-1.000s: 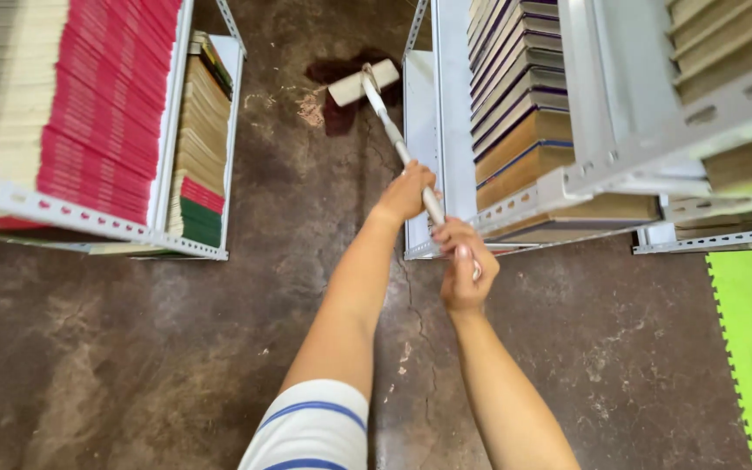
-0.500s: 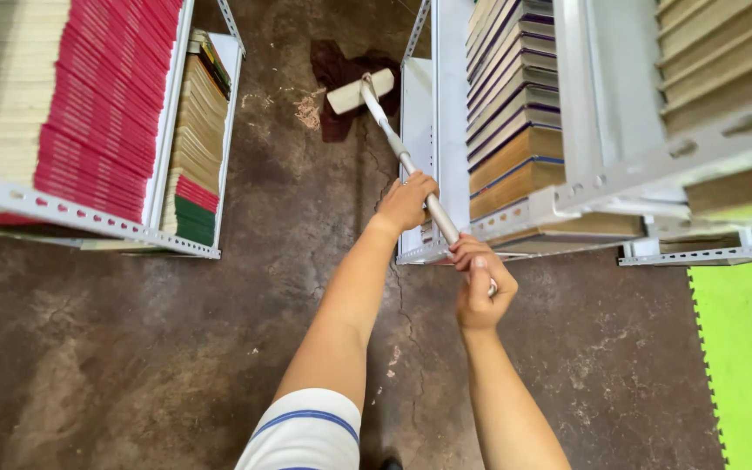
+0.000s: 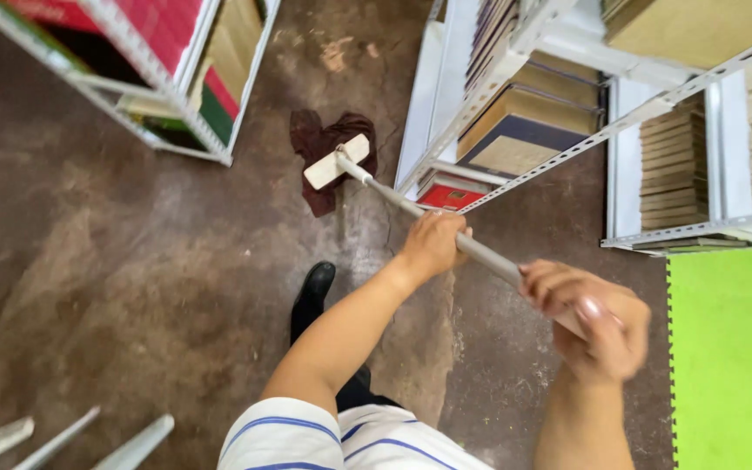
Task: The person mops a concrete floor in a storage area using a flat mop with a cloth attachment. They move around shelves and a green table, cleaning the floor surface. At one point, they pick up a small red object from the floor with their hand before resuming mopping.
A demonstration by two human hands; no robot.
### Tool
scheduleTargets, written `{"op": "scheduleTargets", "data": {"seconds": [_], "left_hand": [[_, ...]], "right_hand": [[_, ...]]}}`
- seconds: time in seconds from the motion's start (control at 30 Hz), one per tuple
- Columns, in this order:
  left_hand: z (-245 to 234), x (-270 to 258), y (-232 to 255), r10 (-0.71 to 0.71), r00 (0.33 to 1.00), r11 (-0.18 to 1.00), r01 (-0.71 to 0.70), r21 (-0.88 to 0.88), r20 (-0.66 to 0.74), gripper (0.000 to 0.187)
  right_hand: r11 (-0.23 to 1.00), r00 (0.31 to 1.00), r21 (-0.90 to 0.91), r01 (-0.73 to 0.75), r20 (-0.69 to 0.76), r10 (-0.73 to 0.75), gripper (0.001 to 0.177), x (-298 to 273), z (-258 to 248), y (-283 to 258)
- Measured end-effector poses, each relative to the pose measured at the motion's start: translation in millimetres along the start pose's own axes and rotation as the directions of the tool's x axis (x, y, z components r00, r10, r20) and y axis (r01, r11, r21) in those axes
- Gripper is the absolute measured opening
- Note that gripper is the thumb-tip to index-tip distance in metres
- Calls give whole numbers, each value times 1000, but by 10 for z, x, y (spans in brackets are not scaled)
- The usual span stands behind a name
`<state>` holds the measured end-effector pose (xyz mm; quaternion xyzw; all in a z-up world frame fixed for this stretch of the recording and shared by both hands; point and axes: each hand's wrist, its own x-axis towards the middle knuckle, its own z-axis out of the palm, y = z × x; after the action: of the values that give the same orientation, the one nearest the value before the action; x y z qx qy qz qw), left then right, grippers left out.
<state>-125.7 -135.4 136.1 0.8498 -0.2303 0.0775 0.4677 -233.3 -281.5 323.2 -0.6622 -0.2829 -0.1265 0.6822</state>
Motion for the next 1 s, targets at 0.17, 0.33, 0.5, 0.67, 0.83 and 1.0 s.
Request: {"op": "scheduleTargets", "data": {"seconds": [0.17,0.33,0.5,0.67,0.83,1.0], "left_hand": [[-209,-730,434,13,1000,999,-14,-48,-9,27],[-5,-732,348,67,963,987,-103,-126,-260,30],[-8,52,368,151,889,978,-198,-64,-433,25],[200,742,-155,183,797,977,-211,19,-576,31],[327,1192,-794,36,821,997,-69,-36,-570,28],[437,1268,-930,-131,855,991,98,-92,-502,24]], "right_hand": [[997,998,65,-35,49,32,41,-302,315,-641],[998,1000,61,10,15,-11,34,-354,281,-502],[983,994,167,79,-87,-65,21,194,-171,-202],[974,988,174,144,22,-150,22,730,-338,317],[956,961,139,258,69,-269,34,1171,-451,1170],[944,909,231,235,292,-298,30,1323,-643,1385]]}}
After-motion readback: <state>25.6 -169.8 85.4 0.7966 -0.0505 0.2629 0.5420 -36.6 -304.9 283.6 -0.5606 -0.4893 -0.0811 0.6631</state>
